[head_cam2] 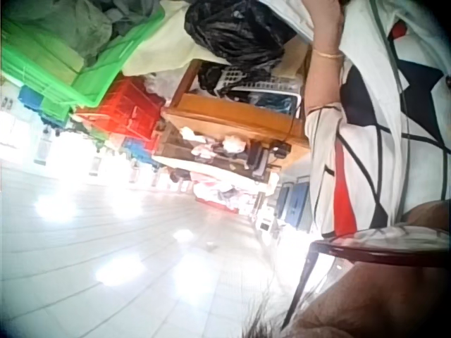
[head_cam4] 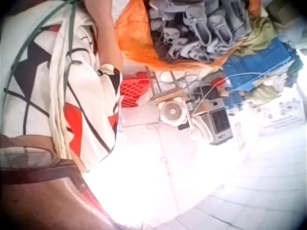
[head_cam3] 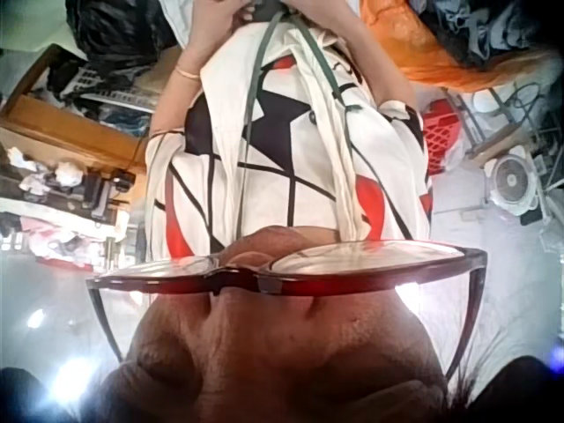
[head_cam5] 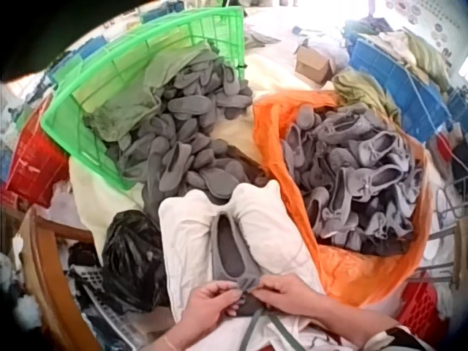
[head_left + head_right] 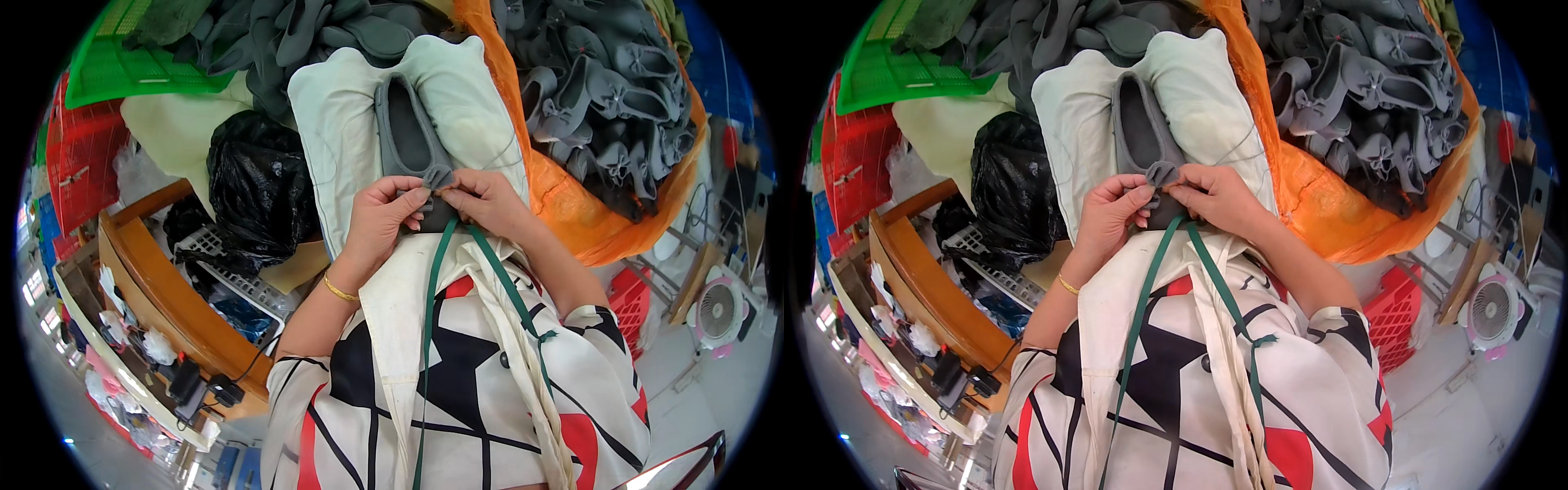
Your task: The person sews a grey slipper using a needle and thread. They pull the thread through the slipper's fabric, tie knots, and adjust the slipper's position on a white cloth. The person also handles a spool of thread and prepares the needle for stitching.
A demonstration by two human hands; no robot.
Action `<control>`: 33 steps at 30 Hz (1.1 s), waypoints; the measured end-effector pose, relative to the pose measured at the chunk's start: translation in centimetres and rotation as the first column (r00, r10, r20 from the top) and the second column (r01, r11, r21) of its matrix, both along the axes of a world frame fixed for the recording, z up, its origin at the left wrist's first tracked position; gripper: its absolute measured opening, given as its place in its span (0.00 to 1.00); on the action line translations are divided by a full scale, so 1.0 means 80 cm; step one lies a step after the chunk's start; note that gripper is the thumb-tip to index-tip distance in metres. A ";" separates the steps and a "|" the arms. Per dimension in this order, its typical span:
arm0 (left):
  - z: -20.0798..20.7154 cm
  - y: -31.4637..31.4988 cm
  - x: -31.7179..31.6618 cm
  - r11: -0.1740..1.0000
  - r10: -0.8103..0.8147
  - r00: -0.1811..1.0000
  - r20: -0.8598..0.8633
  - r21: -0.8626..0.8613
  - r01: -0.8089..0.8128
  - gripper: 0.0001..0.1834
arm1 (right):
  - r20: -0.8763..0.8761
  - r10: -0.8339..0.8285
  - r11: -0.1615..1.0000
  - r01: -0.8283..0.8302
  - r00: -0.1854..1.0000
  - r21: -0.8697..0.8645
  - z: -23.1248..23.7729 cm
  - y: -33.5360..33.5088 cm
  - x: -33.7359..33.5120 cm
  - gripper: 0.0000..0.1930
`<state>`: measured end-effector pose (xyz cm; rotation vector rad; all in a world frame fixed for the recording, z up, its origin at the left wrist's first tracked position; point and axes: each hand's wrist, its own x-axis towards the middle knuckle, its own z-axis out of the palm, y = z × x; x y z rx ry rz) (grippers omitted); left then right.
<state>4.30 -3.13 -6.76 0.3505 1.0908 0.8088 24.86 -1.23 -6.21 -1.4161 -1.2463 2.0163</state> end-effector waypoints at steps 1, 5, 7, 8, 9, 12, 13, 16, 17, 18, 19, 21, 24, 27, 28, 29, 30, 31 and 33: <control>0.001 0.000 0.000 1.000 -0.011 1.000 -0.001 0.002 0.011 0.10 | -0.003 0.004 1.000 -0.004 1.000 0.008 -0.004 0.000 0.000 0.06; 0.001 0.002 -0.001 0.999 -0.040 0.999 -0.009 0.001 0.040 0.09 | -0.026 -0.022 0.999 0.022 0.999 -0.031 -0.001 0.001 -0.005 0.05; -0.001 0.002 -0.002 0.999 -0.045 0.999 -0.013 -0.005 0.045 0.09 | -0.025 -0.012 1.000 0.011 1.000 -0.027 -0.002 0.001 -0.007 0.05; -0.001 0.002 -0.002 0.999 -0.044 0.999 -0.016 -0.008 0.044 0.09 | -0.011 -0.012 0.999 0.011 1.000 -0.035 0.000 0.002 -0.008 0.05; -0.002 0.002 -0.001 0.999 -0.046 0.999 -0.018 -0.012 0.045 0.09 | 0.002 -0.014 0.999 0.014 1.000 -0.043 0.004 0.004 -0.010 0.05; -0.002 0.006 -0.001 0.996 -0.083 0.995 -0.050 0.016 0.084 0.09 | 0.049 0.008 0.997 -0.004 0.999 -0.072 0.006 0.007 -0.014 0.07; -0.002 0.006 -0.001 0.996 -0.083 0.995 -0.053 0.019 0.084 0.09 | 0.065 0.018 0.997 -0.012 0.998 -0.080 0.007 0.009 -0.015 0.08; -0.002 0.004 -0.002 0.995 -0.094 0.992 -0.078 0.034 0.097 0.09 | 0.017 -0.046 0.999 0.046 0.999 -0.010 0.010 0.004 -0.018 0.15; -0.001 0.003 -0.004 0.993 -0.104 0.990 -0.096 0.041 0.109 0.10 | 0.050 -0.006 0.999 0.003 0.999 0.048 0.010 0.006 -0.017 0.16; -0.002 0.001 -0.004 0.992 -0.115 0.987 -0.114 0.047 0.121 0.10 | 0.086 0.031 0.994 -0.040 0.996 0.104 0.010 0.009 -0.013 0.18; -0.003 0.000 -0.004 0.988 -0.129 0.982 -0.137 0.068 0.139 0.09 | 0.124 0.064 0.984 -0.084 0.990 0.159 0.011 0.010 -0.011 0.19; -0.006 0.003 -0.003 0.974 -0.165 0.968 -0.188 0.122 0.190 0.09 | 0.123 -0.010 0.978 -0.015 0.992 0.206 0.006 0.001 -0.021 0.19; -0.003 0.006 -0.002 0.925 -0.278 0.881 -0.382 0.141 0.353 0.08 | 0.261 0.002 0.950 -0.083 0.965 0.301 0.023 0.005 -0.029 0.15; -0.009 0.001 -0.001 0.934 -0.255 0.900 -0.353 0.152 0.325 0.07 | 0.197 -0.003 0.928 -0.070 0.980 0.365 0.021 0.003 -0.031 0.13; 0.000 0.003 0.000 0.926 -0.278 0.879 -0.387 0.135 0.352 0.07 | 0.188 0.097 0.948 -0.148 0.977 0.280 0.032 0.015 -0.025 0.13; -0.004 -0.001 -0.005 0.916 -0.296 0.862 -0.411 0.134 0.378 0.07 | 0.124 0.235 0.968 -0.243 0.964 0.053 0.053 0.032 -0.020 0.14; 0.007 0.003 -0.002 0.946 -0.245 0.915 -0.319 0.130 0.298 0.08 | 0.079 0.251 0.957 -0.260 0.965 0.127 0.027 0.032 -0.013 0.15; 0.012 0.003 0.001 0.965 -0.219 0.946 -0.238 0.089 0.246 0.08 | 0.111 0.162 0.949 -0.186 0.981 0.254 0.029 0.037 -0.004 0.15; 0.021 0.011 0.003 0.953 -0.257 0.932 -0.254 0.093 0.289 0.08 | 0.163 0.072 0.861 -0.143 0.984 0.488 0.026 0.050 0.003 0.14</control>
